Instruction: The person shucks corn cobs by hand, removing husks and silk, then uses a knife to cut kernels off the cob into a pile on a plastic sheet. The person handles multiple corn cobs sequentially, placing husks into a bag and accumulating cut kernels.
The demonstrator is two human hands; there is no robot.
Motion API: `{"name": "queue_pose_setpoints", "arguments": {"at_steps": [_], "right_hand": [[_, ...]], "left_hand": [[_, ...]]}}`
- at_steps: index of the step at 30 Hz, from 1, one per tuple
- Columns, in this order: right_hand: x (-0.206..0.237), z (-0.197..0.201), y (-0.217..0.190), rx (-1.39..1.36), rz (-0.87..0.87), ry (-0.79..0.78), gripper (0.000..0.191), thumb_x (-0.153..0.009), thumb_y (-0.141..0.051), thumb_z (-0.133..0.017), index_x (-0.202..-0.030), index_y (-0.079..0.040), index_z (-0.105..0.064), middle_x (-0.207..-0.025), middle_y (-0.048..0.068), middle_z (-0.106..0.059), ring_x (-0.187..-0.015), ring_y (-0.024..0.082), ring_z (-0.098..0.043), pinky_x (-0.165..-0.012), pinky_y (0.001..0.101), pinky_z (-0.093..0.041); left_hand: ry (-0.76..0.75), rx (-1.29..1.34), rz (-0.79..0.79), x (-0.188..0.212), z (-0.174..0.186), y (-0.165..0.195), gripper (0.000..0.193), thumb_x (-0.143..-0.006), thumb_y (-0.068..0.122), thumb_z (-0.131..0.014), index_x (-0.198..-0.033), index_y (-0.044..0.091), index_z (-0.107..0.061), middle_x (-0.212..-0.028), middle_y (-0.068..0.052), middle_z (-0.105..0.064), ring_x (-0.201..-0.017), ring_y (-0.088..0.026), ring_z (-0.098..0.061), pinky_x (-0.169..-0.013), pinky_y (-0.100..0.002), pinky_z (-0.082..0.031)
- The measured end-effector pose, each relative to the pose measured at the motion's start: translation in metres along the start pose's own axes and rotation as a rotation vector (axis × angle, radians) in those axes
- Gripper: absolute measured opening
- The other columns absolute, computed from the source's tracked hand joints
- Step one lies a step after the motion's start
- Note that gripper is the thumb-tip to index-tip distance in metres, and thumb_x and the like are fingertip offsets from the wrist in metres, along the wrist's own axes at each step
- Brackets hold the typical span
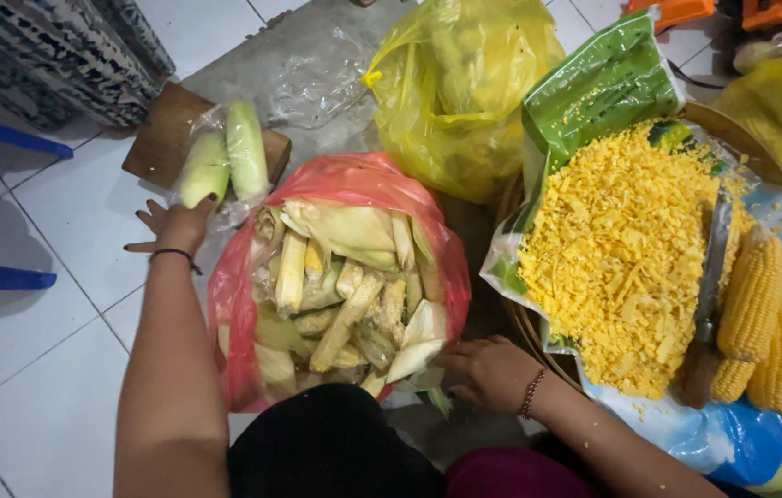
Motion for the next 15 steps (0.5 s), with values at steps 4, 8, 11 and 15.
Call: {"name": "queue_pose_setpoints", "arguments": {"at_steps": [4,8,11,15], "right_hand": [[0.009,0.004,-0.006,0.028,0.009,0.035,0.057,-0.087,-0.035,-0.071,-0.140,-0.021,-0.055,-0.135,0.006,-0.062,-0.124,0.028,-0.057,-0.102,0.0500,-0.041],[0.020,0.011,-0.016,0.071,0.032,0.081,0.055,-0.088,-0.034,-0.070,-0.139,-0.020,-0.056,-0.131,0.005,-0.064,-0.121,0.027,-0.059,-0.101,0.0488,-0.043],[0.029,0.018,-0.023,0.086,0.033,0.108,0.053,-0.088,-0.035,-0.070,-0.138,-0.021,-0.057,-0.127,0.005,-0.066,-0.120,0.026,-0.060,-0.101,0.0480,-0.043],[0.039,0.026,-0.036,0.109,0.046,0.121,0.055,-0.087,-0.037,-0.071,-0.137,-0.019,-0.057,-0.127,0.006,-0.065,-0.119,0.027,-0.059,-0.098,0.0490,-0.043]], "left_hand": [[-0.147,-0.005,0.012,0.011,0.028,-0.002,0.078,-0.088,0.074,-0.050,-0.142,0.019,-0.060,-0.172,-0.009,-0.010,-0.160,-0.033,0.004,-0.109,-0.084,0.011],[-0.077,-0.110,0.017,0.037,0.062,0.005,0.068,-0.088,0.071,-0.056,-0.117,0.014,-0.080,-0.162,-0.013,-0.038,-0.160,-0.036,-0.004,-0.106,-0.083,0.013],[-0.055,-0.123,-0.042,0.061,0.082,0.009,0.065,-0.088,0.070,-0.059,-0.105,0.013,-0.085,-0.146,-0.014,-0.061,-0.159,-0.039,-0.013,-0.104,-0.084,0.016],[-0.094,-0.079,-0.069,0.082,0.100,0.008,0.061,-0.086,0.070,-0.059,-0.103,0.017,-0.085,-0.142,-0.011,-0.065,-0.151,-0.041,-0.033,-0.105,-0.085,0.017]]}}
Point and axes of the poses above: each hand's wrist, its own x-axis away from the middle knuckle, its own z-axis out of the back of the hand, y = z × x, the point moved 3 cm from there along -x, towards the middle knuckle
